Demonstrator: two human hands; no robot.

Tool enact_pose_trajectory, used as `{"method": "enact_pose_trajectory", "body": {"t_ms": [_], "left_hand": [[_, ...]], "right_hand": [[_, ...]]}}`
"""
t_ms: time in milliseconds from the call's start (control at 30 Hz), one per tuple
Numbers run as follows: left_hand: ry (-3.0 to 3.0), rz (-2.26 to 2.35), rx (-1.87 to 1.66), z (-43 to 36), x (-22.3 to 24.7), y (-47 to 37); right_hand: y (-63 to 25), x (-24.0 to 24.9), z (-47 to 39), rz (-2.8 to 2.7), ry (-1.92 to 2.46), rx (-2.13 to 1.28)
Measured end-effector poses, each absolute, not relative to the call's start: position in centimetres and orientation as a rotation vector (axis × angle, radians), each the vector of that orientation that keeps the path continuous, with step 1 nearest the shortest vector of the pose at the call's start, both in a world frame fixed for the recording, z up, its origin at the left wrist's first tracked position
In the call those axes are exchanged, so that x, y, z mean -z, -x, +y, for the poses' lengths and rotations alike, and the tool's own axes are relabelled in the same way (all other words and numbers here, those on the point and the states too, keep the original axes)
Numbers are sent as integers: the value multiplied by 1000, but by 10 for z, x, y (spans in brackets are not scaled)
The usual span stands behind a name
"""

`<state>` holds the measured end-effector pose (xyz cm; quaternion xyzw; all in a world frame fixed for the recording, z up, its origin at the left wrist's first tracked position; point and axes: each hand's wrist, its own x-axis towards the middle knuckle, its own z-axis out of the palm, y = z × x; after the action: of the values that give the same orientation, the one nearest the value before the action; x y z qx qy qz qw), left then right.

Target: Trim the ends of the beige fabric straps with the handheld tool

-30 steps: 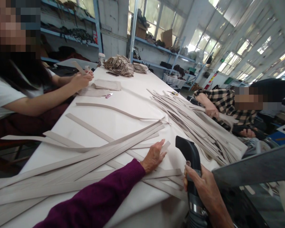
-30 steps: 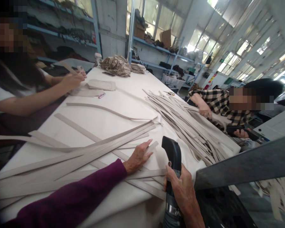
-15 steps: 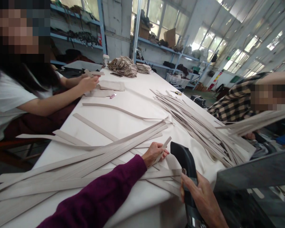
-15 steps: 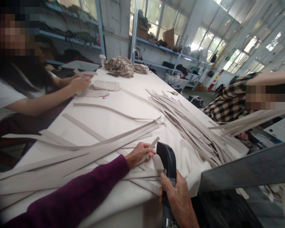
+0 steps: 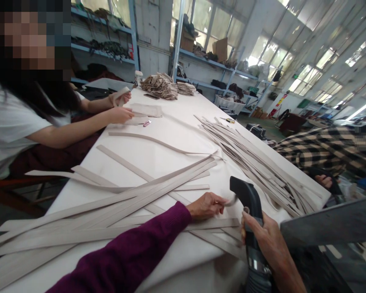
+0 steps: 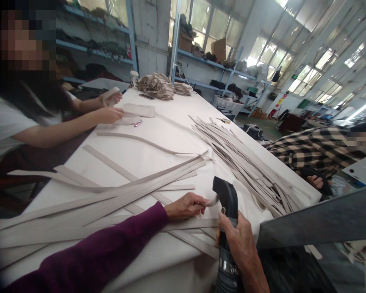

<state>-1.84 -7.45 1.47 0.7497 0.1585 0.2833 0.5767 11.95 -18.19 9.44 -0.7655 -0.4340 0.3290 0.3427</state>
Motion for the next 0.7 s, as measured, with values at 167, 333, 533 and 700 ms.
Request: {"method": "enact_pose_trajectory", "body": {"t_ms": [167,333,533,700], "left_hand": [[-2196,344,-710,-76,-22,20],[-2473,1065,-636,-58,-28,31],[-2552,1572,-364,-48,-24,44],[-2322,1371,-534,-43,-22,46]], "right_hand": [[-138,-95,-191,-1114,2019,-859],[-133,-100,-201,-1134,1991,-906],[-116,-99,-204,-1109,1977,-958],[-105,-96,-205,-1134,1914,-1042]]}}
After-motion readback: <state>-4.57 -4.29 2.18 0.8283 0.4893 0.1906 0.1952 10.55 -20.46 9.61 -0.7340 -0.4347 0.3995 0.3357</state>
